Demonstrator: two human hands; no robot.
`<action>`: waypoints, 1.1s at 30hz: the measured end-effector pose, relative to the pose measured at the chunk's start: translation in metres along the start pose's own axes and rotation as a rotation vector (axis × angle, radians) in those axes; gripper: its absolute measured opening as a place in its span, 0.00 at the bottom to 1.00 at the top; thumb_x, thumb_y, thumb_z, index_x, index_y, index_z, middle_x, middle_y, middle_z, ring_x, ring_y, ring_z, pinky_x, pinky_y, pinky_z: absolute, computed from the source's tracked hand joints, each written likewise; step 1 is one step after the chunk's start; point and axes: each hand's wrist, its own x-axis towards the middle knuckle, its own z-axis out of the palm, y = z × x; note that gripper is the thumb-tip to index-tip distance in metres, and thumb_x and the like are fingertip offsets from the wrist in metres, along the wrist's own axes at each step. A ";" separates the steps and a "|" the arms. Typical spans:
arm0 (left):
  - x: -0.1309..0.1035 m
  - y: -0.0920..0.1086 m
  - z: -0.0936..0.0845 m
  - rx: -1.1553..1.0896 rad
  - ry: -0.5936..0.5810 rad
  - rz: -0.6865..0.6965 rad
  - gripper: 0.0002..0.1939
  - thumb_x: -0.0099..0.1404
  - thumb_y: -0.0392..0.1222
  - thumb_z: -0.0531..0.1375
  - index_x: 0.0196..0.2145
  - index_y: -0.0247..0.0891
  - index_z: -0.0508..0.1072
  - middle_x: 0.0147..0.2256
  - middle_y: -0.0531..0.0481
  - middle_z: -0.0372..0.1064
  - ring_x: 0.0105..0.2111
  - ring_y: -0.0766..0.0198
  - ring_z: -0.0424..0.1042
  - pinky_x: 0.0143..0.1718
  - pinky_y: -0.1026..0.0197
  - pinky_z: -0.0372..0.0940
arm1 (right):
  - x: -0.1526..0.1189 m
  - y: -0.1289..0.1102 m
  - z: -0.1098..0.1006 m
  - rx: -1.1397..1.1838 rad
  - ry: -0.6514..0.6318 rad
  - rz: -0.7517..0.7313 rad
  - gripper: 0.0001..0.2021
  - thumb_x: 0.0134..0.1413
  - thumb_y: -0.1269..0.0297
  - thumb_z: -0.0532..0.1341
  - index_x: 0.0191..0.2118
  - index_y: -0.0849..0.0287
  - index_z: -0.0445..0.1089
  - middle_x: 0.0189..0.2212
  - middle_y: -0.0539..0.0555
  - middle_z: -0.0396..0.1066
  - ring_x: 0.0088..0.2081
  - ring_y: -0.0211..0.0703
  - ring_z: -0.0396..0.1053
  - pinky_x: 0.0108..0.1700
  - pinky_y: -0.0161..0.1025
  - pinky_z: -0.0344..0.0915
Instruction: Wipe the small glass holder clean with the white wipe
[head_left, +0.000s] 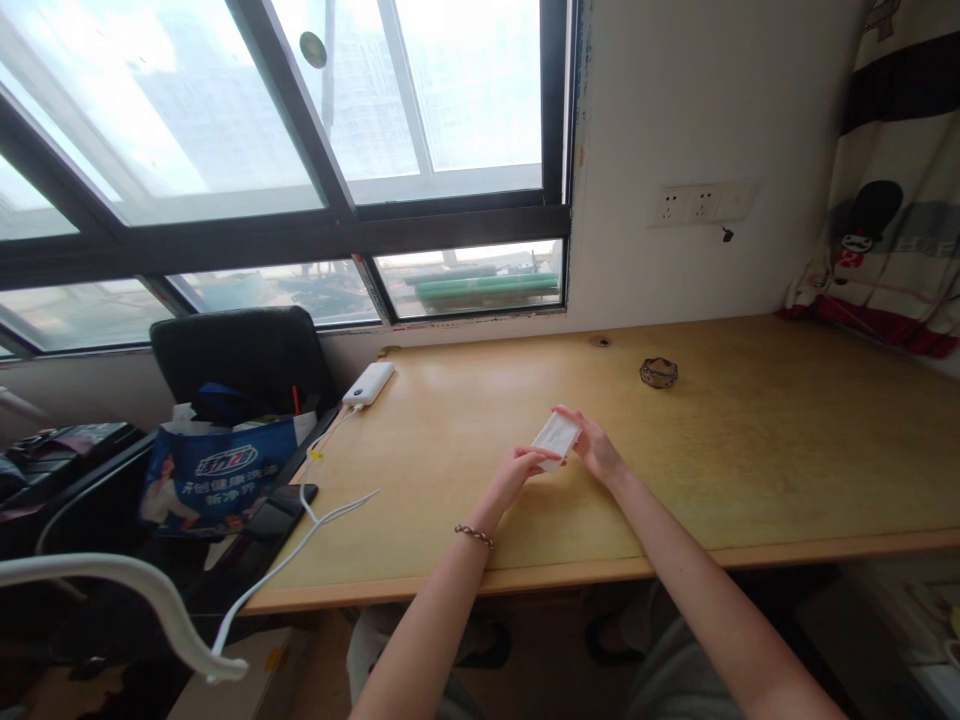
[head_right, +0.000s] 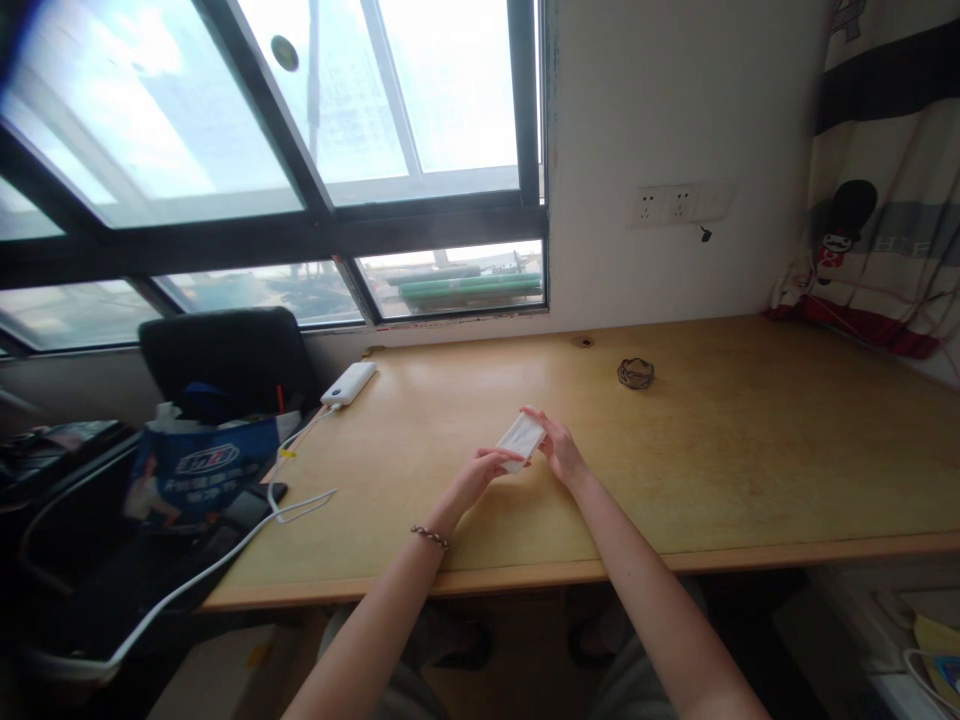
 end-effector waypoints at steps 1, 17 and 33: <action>0.001 0.000 0.000 -0.015 0.018 0.019 0.14 0.51 0.38 0.55 0.33 0.26 0.72 0.33 0.40 0.71 0.37 0.58 0.69 0.46 0.54 0.60 | 0.000 0.000 0.000 0.008 0.009 -0.016 0.20 0.46 0.50 0.56 0.43 0.57 0.69 0.46 0.53 0.65 0.44 0.45 0.62 0.42 0.38 0.60; 0.013 -0.008 -0.010 -0.183 0.358 0.124 0.09 0.47 0.39 0.57 0.25 0.30 0.72 0.31 0.45 0.70 0.32 0.62 0.69 0.37 0.57 0.66 | 0.013 0.024 -0.013 -0.138 0.112 -0.152 0.23 0.38 0.64 0.62 0.46 0.58 0.66 0.46 0.53 0.66 0.45 0.43 0.64 0.49 0.42 0.58; 0.003 -0.008 -0.007 0.609 0.503 0.308 0.10 0.53 0.35 0.52 0.31 0.37 0.73 0.35 0.44 0.69 0.39 0.59 0.66 0.45 0.56 0.58 | 0.000 0.024 -0.019 -1.180 0.338 -0.465 0.18 0.46 0.73 0.50 0.45 0.63 0.66 0.51 0.61 0.56 0.54 0.53 0.49 0.55 0.52 0.45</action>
